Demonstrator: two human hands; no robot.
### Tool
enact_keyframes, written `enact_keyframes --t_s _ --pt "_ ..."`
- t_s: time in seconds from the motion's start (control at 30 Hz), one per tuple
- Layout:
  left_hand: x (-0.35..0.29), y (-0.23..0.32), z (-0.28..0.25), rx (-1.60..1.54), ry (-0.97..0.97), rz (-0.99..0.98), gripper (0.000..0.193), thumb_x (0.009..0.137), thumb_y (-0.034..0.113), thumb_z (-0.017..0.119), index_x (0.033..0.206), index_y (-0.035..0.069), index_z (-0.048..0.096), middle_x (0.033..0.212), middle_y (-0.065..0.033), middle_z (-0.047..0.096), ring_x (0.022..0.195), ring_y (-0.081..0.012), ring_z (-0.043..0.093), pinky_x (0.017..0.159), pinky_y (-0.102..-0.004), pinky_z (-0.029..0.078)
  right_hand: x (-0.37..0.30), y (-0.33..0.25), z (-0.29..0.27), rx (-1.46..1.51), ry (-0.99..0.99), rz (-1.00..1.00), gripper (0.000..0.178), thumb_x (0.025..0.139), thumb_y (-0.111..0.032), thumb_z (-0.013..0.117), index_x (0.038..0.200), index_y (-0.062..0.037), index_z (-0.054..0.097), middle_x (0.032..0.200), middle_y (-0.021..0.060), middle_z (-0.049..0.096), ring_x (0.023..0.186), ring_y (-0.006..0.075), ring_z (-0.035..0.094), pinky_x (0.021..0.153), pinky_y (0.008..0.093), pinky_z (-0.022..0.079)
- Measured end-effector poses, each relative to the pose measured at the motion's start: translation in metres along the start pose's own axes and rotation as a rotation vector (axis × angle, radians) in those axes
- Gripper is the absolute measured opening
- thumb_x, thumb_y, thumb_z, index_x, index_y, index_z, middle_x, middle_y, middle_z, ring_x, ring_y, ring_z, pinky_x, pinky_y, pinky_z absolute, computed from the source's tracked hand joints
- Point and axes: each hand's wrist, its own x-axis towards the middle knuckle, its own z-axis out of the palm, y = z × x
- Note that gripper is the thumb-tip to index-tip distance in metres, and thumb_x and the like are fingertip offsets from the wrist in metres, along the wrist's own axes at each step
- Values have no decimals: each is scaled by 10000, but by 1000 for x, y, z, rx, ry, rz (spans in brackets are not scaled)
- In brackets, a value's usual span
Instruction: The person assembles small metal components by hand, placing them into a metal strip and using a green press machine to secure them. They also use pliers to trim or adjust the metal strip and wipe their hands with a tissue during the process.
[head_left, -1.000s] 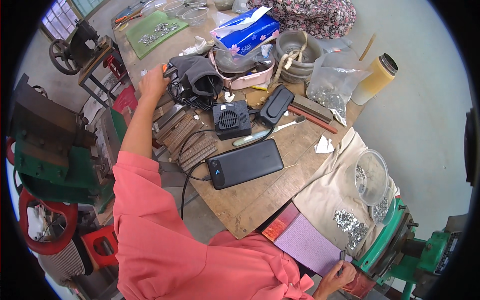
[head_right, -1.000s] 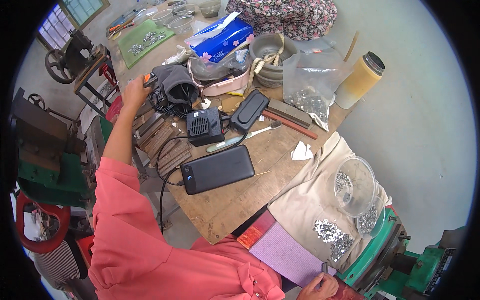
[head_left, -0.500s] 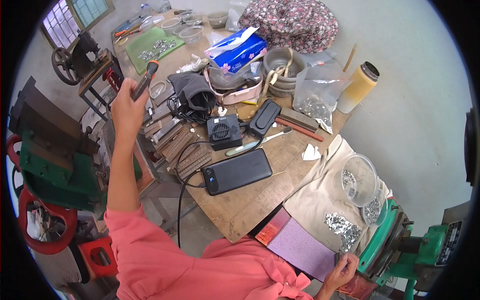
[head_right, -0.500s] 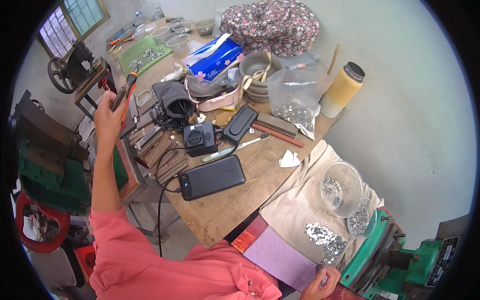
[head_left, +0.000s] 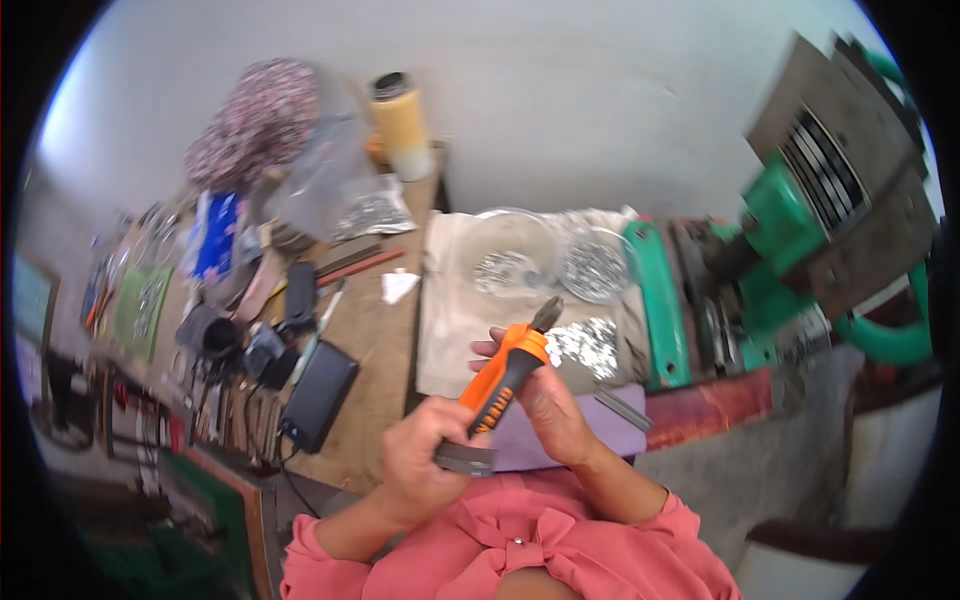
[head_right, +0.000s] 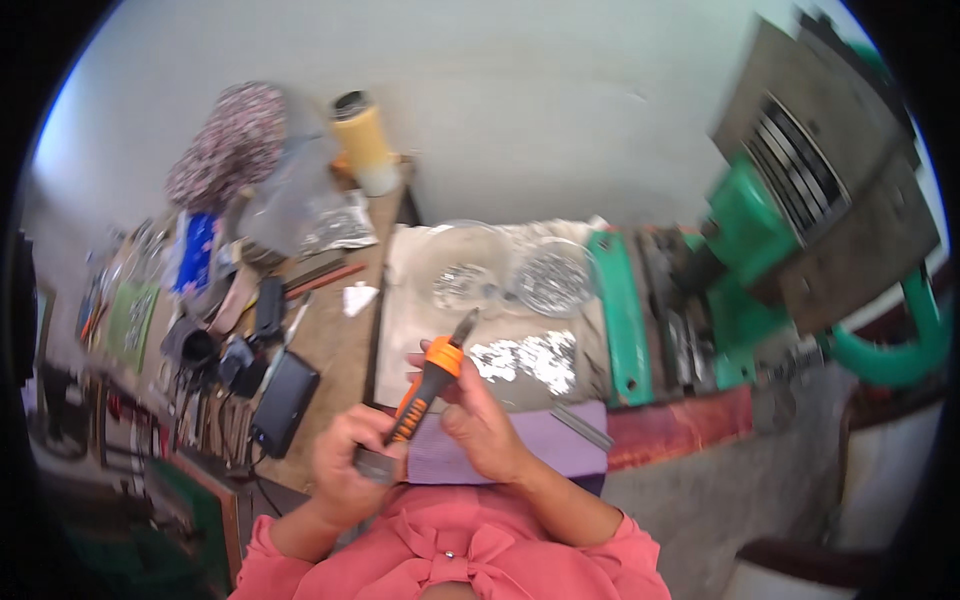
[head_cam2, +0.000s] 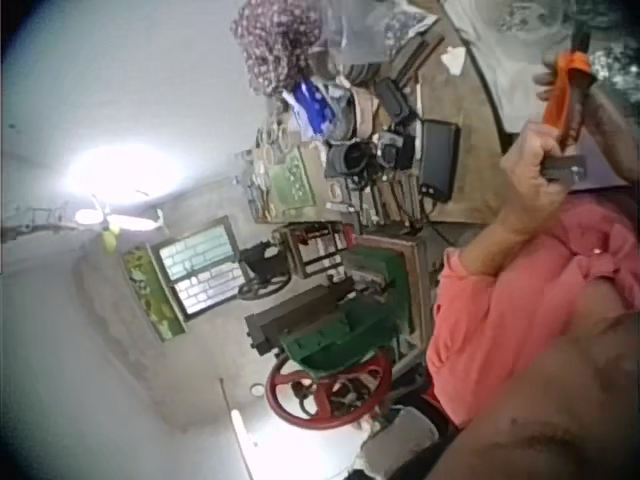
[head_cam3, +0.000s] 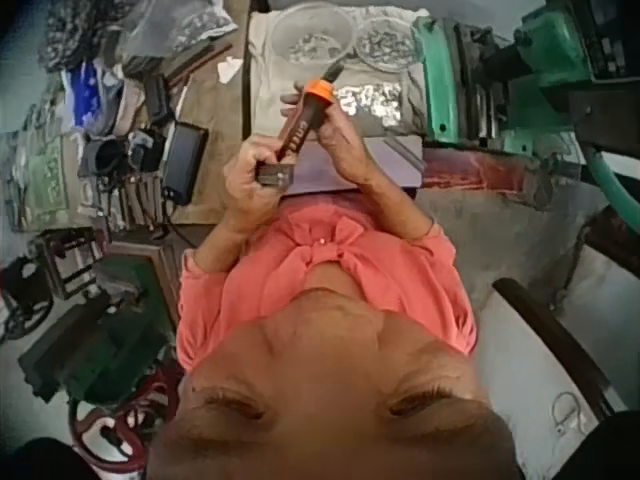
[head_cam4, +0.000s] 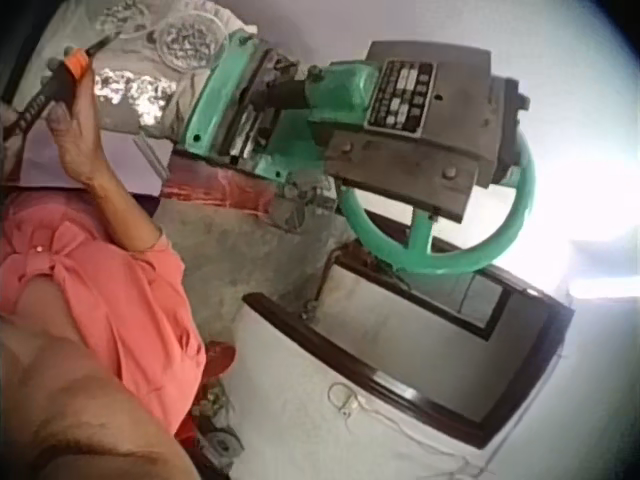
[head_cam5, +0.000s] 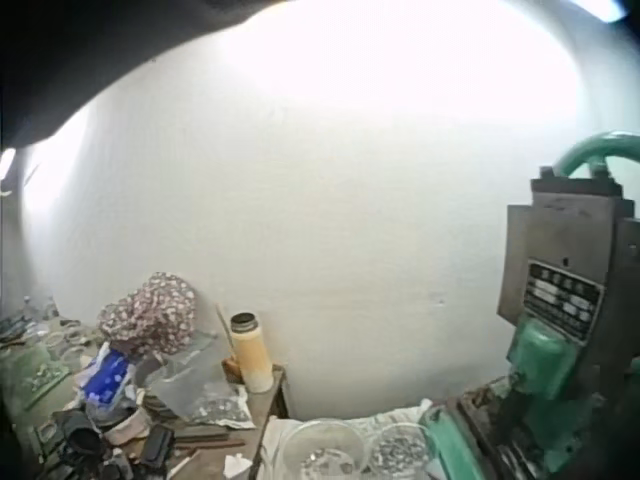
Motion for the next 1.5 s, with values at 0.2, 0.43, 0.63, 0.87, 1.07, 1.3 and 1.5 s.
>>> enact_keyframes --t_s 0.2,0.43,0.63,0.87,1.07,1.3,1.5 --pt "-12 7 77 72 -256 98 299 729 60 789 828 77 508 796 -89 565 615 -278 605 526 -384 472 -45 -11 -32 152 122 103 980 863 -488 660 1546 -16 141 1386 217 461 1258 318 526 1049 453 445" --pt "-11 4 84 19 -538 42 284 711 87 784 852 67 539 847 -84 588 642 -290 633 545 -378 492 -66 -19 -53 210 155 228 882 790 -269 577 1547 18 229 1364 217 486 1180 334 594 981 458 508" --pt "-8 -2 55 24 -577 -406 285 729 87 806 900 45 581 747 -126 611 623 -298 631 557 -365 489 -90 -27 -66 136 155 261 812 801 -92 483 1556 27 210 1396 169 497 1203 295 585 987 403 492" --pt "-5 -24 34 5 -814 -482 274 856 208 749 1025 27 635 839 -123 635 712 -290 629 645 -347 487 -130 -47 -55 -691 130 370 796 686 23 494 1469 78 364 1198 228 620 1108 336 631 1013 387 460" --pt "-4 -34 33 -48 -1045 -461 241 887 225 702 1040 48 646 879 -132 654 766 -343 646 647 -401 488 -140 -44 -49 -1146 18 317 837 721 -88 669 1476 84 350 976 180 570 858 334 574 794 395 507" --pt "-1 -44 36 -5 -1038 -412 264 899 277 677 1013 40 650 840 -144 663 761 -368 641 641 -433 482 -146 -41 -48 -1419 1 350 901 697 -118 726 1479 87 331 1012 181 526 884 344 539 774 412 498" --pt "4 -43 38 -50 -1089 -444 268 899 280 667 983 26 652 818 -179 653 747 -399 624 641 -449 473 -146 -37 -46 -1536 -27 356 943 668 -129 765 1477 88 331 1055 179 525 916 342 534 808 420 486"
